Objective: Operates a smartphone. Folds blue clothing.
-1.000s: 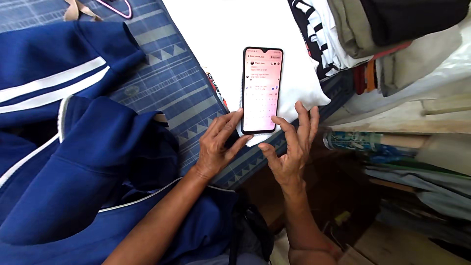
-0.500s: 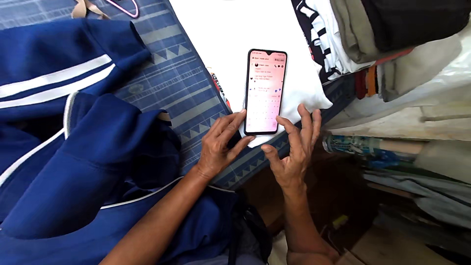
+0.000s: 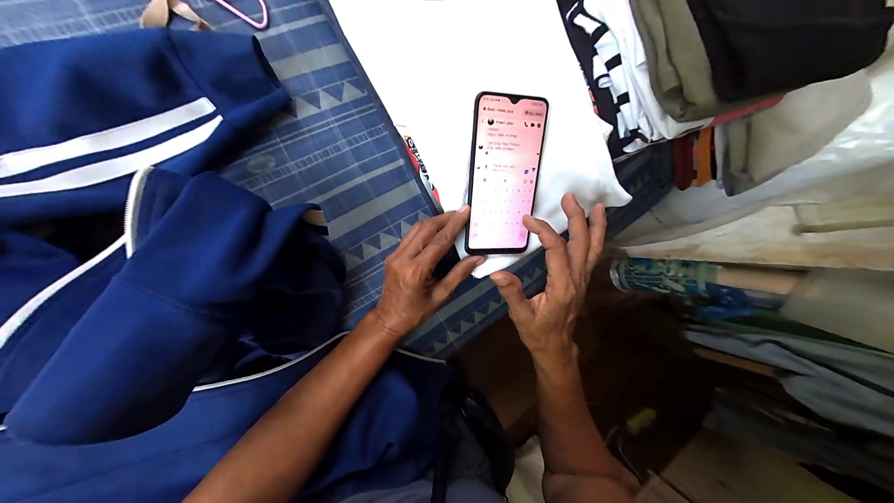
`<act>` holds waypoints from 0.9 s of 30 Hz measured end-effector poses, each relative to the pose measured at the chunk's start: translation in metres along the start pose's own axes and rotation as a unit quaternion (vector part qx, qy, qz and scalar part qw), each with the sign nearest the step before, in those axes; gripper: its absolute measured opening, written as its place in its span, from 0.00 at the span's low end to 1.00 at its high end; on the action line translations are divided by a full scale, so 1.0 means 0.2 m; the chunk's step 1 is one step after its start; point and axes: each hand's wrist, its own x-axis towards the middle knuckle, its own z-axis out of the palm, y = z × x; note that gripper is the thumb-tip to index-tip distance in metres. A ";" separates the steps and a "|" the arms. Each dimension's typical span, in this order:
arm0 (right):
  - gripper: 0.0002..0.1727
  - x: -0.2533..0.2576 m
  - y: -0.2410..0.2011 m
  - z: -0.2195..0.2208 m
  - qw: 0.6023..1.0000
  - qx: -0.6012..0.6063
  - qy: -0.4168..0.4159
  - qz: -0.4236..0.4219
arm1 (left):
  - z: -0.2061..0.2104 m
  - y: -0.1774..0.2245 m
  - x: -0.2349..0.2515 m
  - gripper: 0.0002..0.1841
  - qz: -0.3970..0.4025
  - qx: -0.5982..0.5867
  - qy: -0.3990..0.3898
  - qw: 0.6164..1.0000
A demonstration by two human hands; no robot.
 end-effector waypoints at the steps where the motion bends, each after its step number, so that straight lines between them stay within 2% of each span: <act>1: 0.42 0.00 0.00 0.00 1.000 -0.002 -0.002 0.004 | 0.00 0.00 0.00 0.27 0.001 -0.001 0.001 1.000; 18: 0.43 0.03 -0.01 0.01 1.000 0.003 -0.008 0.003 | 0.00 0.00 0.00 0.27 0.001 -0.004 0.001 1.000; 27: 0.40 -0.03 -0.06 0.03 0.999 0.039 -0.006 -0.028 | 0.00 0.00 0.00 0.27 0.001 -0.007 0.000 1.000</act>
